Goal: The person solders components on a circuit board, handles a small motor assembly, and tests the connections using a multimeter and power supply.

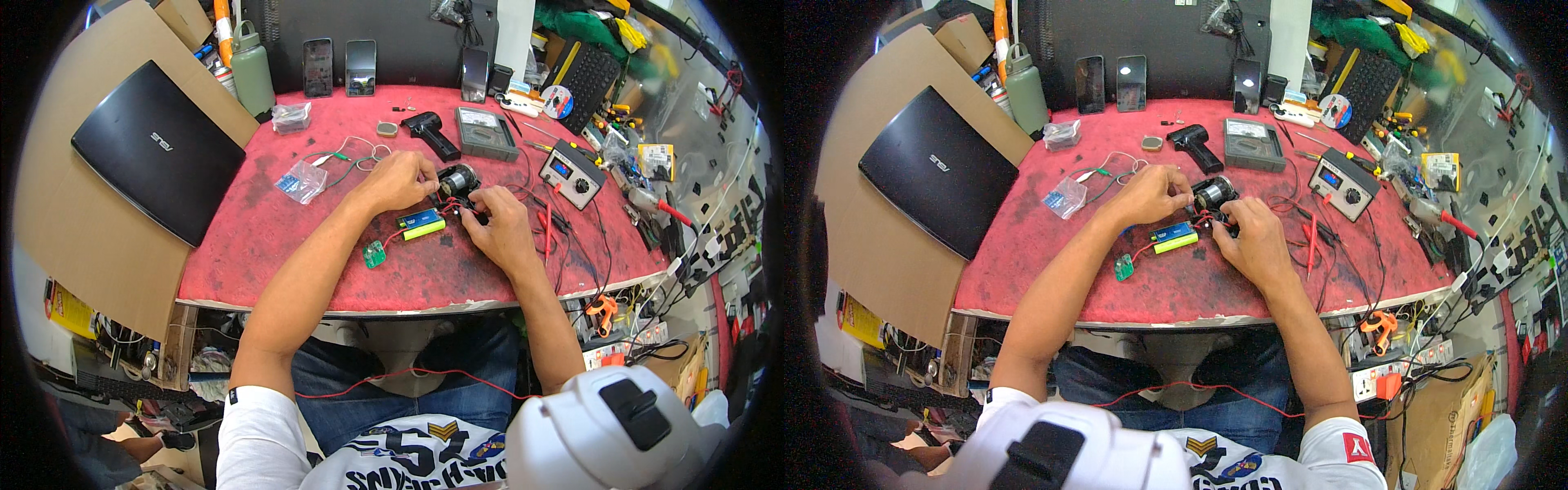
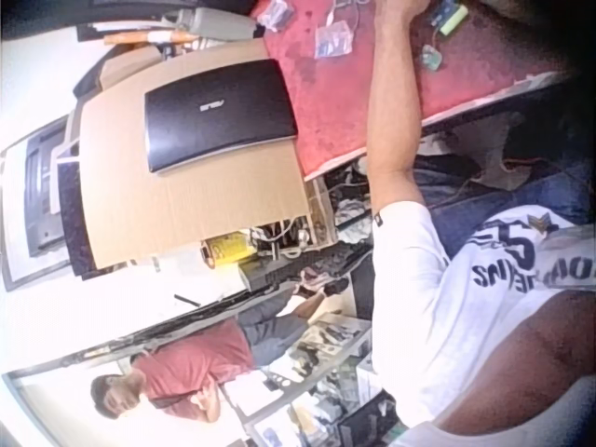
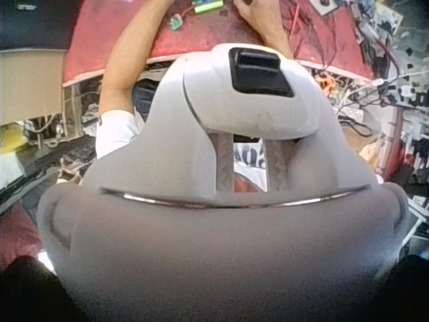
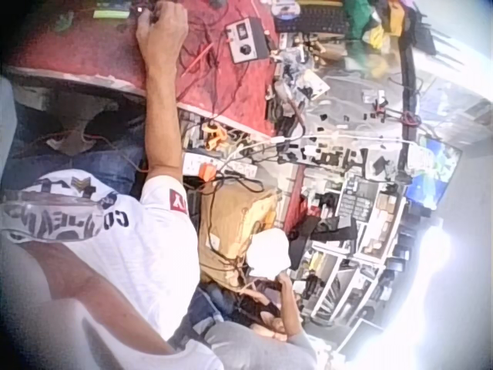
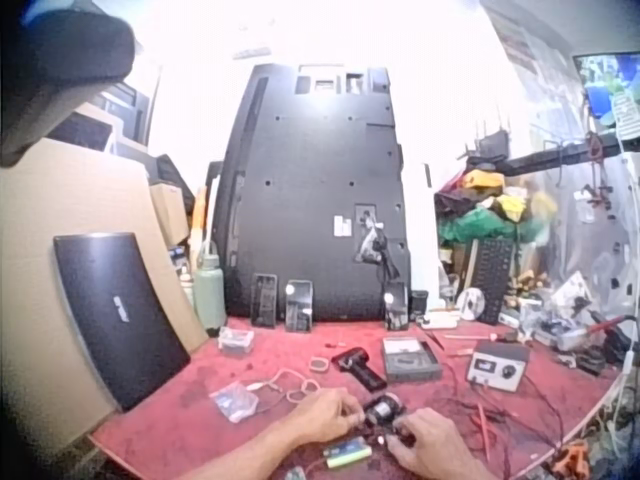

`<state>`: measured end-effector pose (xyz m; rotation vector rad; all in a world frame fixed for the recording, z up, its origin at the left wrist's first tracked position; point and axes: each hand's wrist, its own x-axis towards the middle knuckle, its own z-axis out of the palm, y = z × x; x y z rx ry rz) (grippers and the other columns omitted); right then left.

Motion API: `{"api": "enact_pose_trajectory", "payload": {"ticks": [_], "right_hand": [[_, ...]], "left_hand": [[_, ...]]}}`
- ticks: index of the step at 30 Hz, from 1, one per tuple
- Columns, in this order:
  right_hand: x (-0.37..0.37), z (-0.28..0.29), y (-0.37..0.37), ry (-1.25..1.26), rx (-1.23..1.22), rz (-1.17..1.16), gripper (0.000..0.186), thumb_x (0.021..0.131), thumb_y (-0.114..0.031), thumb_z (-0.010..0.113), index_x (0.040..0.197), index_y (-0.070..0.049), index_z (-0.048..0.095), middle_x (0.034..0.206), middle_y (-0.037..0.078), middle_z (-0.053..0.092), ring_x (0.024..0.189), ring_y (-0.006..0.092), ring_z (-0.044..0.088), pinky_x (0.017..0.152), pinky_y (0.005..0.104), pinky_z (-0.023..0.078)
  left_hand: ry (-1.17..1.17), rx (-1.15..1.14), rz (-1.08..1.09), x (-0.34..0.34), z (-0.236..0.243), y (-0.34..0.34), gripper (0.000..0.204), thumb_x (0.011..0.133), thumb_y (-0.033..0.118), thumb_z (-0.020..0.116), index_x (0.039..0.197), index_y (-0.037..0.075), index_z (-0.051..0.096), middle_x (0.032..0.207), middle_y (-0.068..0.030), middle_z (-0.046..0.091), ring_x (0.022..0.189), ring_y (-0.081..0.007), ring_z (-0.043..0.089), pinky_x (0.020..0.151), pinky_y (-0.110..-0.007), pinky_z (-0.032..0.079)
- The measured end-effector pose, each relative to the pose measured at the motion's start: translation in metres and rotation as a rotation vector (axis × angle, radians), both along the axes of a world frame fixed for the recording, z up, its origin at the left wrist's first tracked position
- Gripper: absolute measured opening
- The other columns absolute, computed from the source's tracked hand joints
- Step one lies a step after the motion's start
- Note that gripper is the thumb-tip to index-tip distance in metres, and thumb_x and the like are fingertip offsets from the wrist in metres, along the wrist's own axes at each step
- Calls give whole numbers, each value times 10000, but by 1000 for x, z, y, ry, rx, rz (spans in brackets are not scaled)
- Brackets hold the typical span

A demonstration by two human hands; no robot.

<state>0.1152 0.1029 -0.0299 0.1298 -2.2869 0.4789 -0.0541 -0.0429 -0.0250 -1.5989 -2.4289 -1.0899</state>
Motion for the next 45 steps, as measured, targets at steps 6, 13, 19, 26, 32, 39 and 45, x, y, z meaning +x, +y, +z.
{"api": "enact_pose_trajectory", "payload": {"ticks": [6,13,19,26,32,39,45], "right_hand": [[0,-1,0,-4,-7,-1,203,718,-87,721,876,-16,617,720,108,569,690,281,570,634,390,460],[0,0,1,0,13,-2,209,719,-90,723,884,-19,617,722,109,568,693,281,569,635,395,459],[0,0,-1,7,-4,4,228,713,-78,731,907,-21,627,733,104,573,694,274,573,635,388,463],[0,0,-2,-4,5,-7,191,722,-76,733,886,-24,650,756,105,584,712,280,587,635,396,474],[-1,-1,-1,20,43,-6,152,739,-71,721,867,-29,652,783,104,590,719,291,591,629,398,472],[-2,-1,-1,29,76,-8,137,734,-67,719,842,-30,642,748,99,585,702,285,589,618,395,467],[-1,1,-1,17,58,-3,180,700,-64,711,863,-29,644,741,93,585,695,274,585,630,380,475]], "left_hand": [[7,-3,-30,0,1,-1,146,779,144,704,840,12,716,825,-170,670,795,-322,654,711,-420,488],[1,-22,77,6,4,3,184,776,182,683,876,35,731,832,-170,689,800,-314,675,713,-414,505],[-7,-36,91,6,4,2,181,772,206,677,864,63,737,845,-163,696,814,-314,677,732,-412,514],[10,-32,68,5,3,1,181,762,190,679,851,39,729,846,-162,696,818,-307,678,741,-402,516],[-27,-29,-33,-2,5,-3,168,745,148,671,831,12,721,825,-164,695,803,-289,682,732,-387,517],[-29,-34,-25,-1,6,-4,164,738,138,662,814,3,716,787,-162,694,764,-275,685,707,-379,520],[-60,33,-52,-1,5,-5,200,698,155,656,820,13,729,752,-230,663,745,-364,673,708,-434,521]]}}
